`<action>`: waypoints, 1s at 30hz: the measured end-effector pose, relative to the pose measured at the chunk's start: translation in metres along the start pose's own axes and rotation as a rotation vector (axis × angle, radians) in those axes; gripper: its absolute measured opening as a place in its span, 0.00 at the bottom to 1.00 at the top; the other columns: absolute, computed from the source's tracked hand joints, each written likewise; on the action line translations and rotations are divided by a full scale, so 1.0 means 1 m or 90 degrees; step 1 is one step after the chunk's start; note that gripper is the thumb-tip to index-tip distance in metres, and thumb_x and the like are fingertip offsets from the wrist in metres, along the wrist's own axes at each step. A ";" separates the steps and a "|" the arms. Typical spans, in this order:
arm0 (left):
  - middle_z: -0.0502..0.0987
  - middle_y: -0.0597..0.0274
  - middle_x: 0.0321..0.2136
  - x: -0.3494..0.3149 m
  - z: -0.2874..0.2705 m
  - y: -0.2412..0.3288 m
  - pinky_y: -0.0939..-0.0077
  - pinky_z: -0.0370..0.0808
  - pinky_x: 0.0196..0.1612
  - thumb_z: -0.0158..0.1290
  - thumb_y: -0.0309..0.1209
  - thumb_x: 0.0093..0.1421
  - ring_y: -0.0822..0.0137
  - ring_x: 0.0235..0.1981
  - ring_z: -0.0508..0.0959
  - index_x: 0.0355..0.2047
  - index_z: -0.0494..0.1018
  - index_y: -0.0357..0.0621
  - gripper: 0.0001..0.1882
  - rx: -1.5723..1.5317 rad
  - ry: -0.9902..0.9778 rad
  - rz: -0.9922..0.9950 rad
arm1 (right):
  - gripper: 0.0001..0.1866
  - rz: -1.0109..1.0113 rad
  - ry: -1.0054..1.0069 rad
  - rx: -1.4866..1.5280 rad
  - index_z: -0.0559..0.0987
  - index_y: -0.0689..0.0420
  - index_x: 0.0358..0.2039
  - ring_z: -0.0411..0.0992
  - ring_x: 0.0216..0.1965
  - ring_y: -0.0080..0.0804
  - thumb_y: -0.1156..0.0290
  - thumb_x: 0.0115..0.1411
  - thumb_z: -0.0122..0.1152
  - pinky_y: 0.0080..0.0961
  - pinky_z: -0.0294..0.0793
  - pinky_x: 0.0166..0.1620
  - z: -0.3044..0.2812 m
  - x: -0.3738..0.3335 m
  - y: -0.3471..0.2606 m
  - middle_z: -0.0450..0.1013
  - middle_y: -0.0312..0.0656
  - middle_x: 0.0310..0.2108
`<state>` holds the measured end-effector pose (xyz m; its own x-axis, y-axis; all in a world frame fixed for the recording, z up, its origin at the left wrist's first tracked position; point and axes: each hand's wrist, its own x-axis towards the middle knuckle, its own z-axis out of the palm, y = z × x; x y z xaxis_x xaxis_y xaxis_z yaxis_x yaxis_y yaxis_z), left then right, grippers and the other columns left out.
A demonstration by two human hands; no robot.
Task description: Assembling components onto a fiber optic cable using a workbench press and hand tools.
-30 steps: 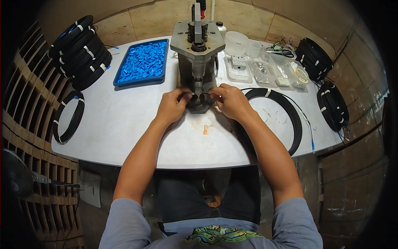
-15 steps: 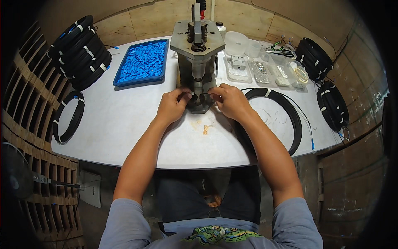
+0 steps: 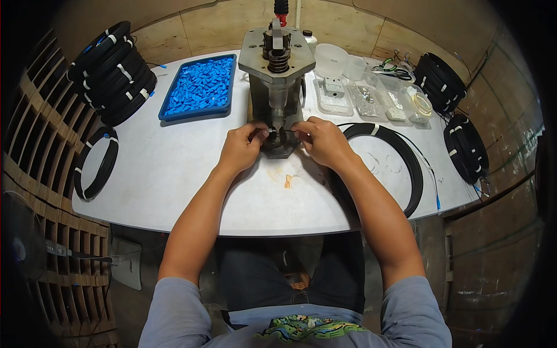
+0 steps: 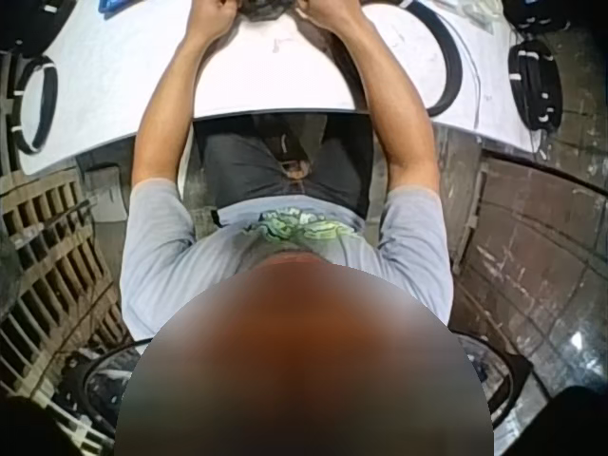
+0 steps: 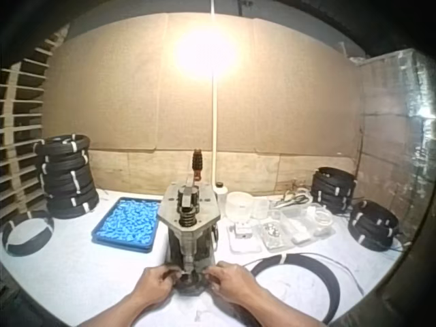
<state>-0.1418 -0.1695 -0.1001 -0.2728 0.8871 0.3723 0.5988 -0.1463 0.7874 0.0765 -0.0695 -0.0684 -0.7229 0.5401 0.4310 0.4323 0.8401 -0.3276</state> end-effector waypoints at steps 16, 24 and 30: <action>0.83 0.56 0.26 0.001 0.005 0.002 0.74 0.76 0.35 0.58 0.29 0.65 0.72 0.27 0.80 0.44 0.81 0.35 0.11 -0.020 0.015 -0.042 | 0.16 0.024 0.001 -0.015 0.84 0.49 0.45 0.79 0.35 0.46 0.76 0.55 0.63 0.38 0.80 0.40 0.001 0.003 0.001 0.78 0.43 0.34; 0.82 0.58 0.25 0.002 0.005 -0.001 0.75 0.75 0.34 0.58 0.29 0.65 0.73 0.26 0.78 0.44 0.81 0.37 0.10 -0.027 0.011 -0.054 | 0.18 0.021 -0.001 -0.027 0.84 0.49 0.45 0.79 0.35 0.46 0.78 0.53 0.61 0.38 0.80 0.40 0.001 0.005 0.000 0.78 0.43 0.33; 0.82 0.58 0.25 0.001 0.005 0.002 0.75 0.75 0.34 0.58 0.29 0.65 0.72 0.26 0.78 0.44 0.81 0.38 0.11 -0.031 0.018 -0.046 | 0.18 0.024 -0.005 -0.022 0.85 0.49 0.44 0.79 0.35 0.46 0.77 0.53 0.62 0.38 0.80 0.40 0.000 0.004 0.000 0.78 0.43 0.33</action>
<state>-0.1373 -0.1663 -0.1009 -0.3353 0.8839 0.3262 0.5395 -0.1037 0.8356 0.0734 -0.0675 -0.0665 -0.7096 0.5714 0.4122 0.4783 0.8203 -0.3137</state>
